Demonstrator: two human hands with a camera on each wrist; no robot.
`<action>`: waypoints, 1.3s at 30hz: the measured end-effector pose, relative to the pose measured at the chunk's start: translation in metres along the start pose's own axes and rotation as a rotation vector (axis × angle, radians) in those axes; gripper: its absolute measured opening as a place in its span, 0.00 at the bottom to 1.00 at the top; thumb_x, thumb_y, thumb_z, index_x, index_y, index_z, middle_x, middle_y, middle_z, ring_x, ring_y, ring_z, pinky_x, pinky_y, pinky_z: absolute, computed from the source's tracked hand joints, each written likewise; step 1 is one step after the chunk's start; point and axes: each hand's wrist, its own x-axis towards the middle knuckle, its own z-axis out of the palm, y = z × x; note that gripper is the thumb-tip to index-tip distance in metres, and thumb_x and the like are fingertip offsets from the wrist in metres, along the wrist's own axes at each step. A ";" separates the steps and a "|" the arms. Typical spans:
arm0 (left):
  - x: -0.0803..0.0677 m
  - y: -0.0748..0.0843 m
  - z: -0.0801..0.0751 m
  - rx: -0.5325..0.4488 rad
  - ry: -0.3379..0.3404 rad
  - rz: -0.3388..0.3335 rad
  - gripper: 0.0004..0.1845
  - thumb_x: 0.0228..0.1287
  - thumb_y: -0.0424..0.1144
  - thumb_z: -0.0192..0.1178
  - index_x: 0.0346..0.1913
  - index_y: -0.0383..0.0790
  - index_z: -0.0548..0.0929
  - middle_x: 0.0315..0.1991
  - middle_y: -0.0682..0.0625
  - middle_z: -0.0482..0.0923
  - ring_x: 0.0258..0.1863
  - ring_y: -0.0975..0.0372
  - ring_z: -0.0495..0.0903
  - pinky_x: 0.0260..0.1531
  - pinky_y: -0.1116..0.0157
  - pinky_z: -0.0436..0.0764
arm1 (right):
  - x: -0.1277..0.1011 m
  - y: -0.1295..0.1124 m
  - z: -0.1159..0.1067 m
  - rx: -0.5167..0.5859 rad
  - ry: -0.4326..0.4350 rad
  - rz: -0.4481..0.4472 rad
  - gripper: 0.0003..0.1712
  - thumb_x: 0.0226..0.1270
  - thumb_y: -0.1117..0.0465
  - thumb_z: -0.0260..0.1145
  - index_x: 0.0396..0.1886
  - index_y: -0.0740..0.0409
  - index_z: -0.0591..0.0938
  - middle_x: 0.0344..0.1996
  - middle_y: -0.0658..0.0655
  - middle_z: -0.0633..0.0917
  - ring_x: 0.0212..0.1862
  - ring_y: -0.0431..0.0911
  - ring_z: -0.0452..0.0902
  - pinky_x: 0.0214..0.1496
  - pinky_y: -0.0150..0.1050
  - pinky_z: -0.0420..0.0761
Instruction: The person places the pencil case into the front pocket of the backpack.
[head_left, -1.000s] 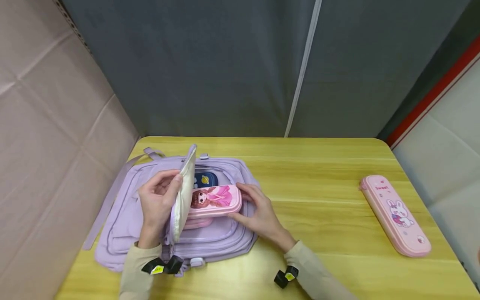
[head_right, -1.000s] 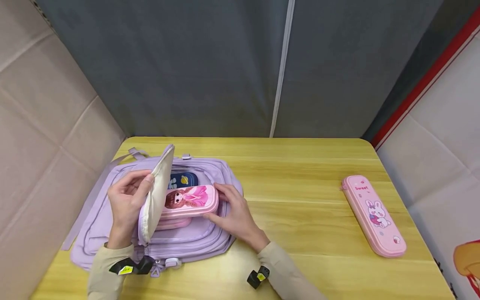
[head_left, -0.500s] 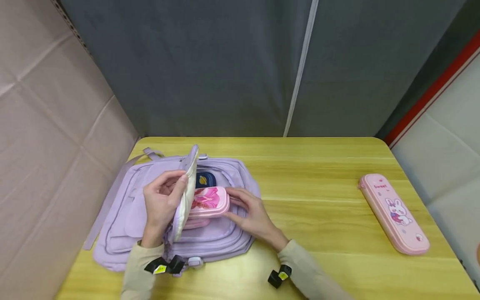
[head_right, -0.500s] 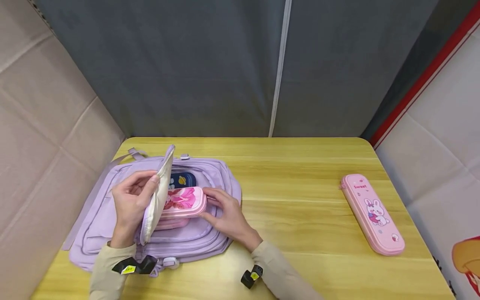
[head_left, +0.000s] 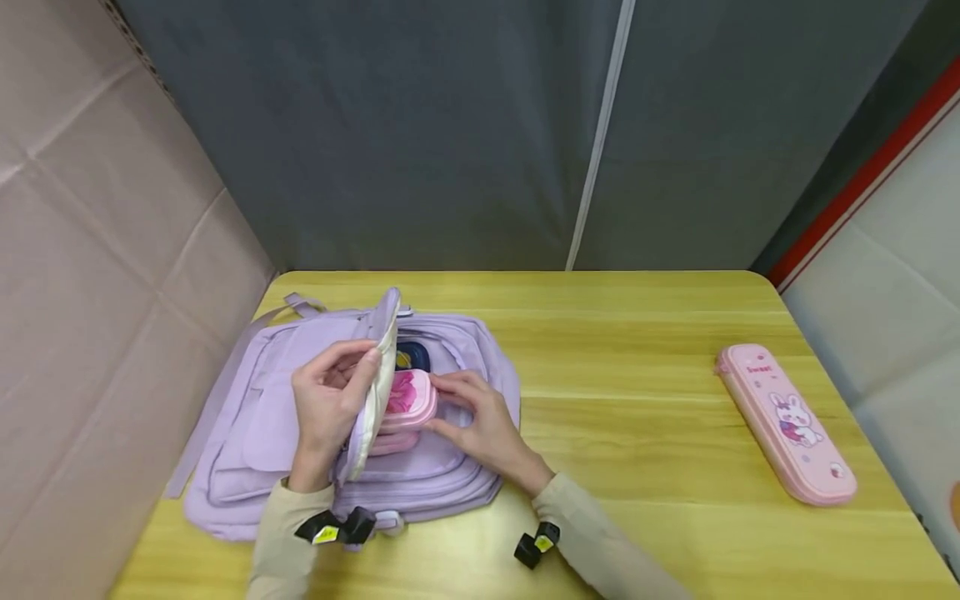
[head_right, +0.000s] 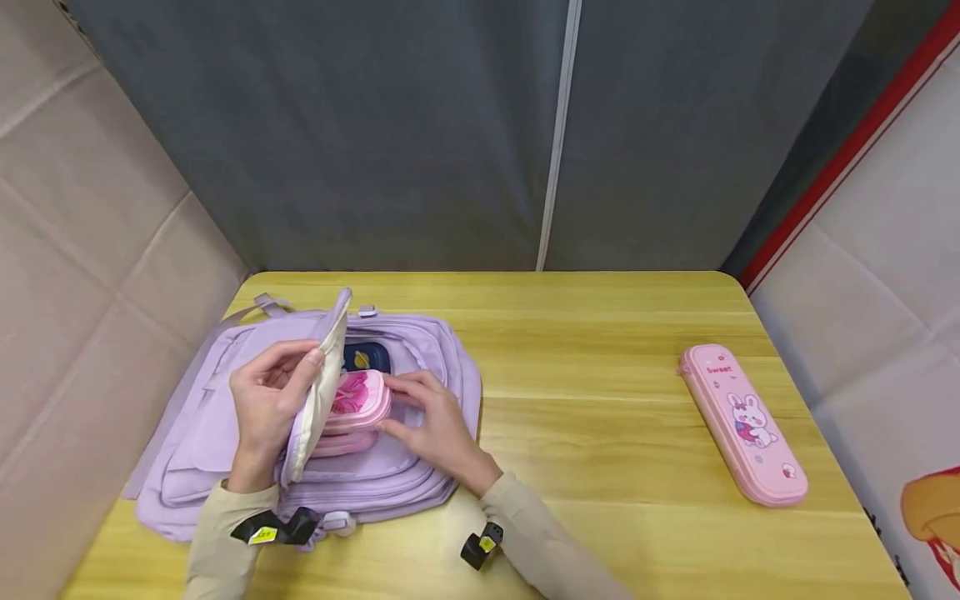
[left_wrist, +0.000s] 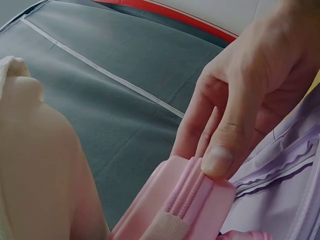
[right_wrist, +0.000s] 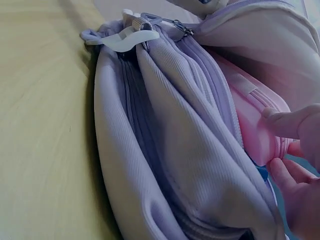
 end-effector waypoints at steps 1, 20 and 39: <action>0.000 0.000 0.000 0.005 0.002 -0.002 0.06 0.58 0.16 0.62 0.38 0.13 0.82 0.33 0.56 0.89 0.32 0.70 0.88 0.33 0.76 0.86 | 0.001 0.001 0.001 0.002 0.001 -0.005 0.32 0.53 0.74 0.78 0.60 0.71 0.80 0.54 0.66 0.80 0.56 0.58 0.82 0.62 0.42 0.83; 0.005 0.004 -0.011 -0.066 0.046 -0.019 0.07 0.58 0.17 0.63 0.39 0.13 0.82 0.34 0.51 0.89 0.35 0.66 0.89 0.37 0.75 0.86 | -0.015 -0.007 -0.030 -0.146 -0.083 0.018 0.26 0.63 0.67 0.74 0.60 0.66 0.79 0.57 0.62 0.83 0.58 0.57 0.81 0.61 0.45 0.84; 0.007 0.002 -0.017 -0.060 0.050 -0.010 0.06 0.57 0.17 0.62 0.37 0.17 0.84 0.33 0.52 0.89 0.36 0.66 0.89 0.37 0.75 0.87 | -0.045 0.001 -0.106 -0.252 0.114 0.122 0.27 0.64 0.69 0.72 0.63 0.62 0.78 0.61 0.61 0.81 0.63 0.59 0.77 0.66 0.50 0.80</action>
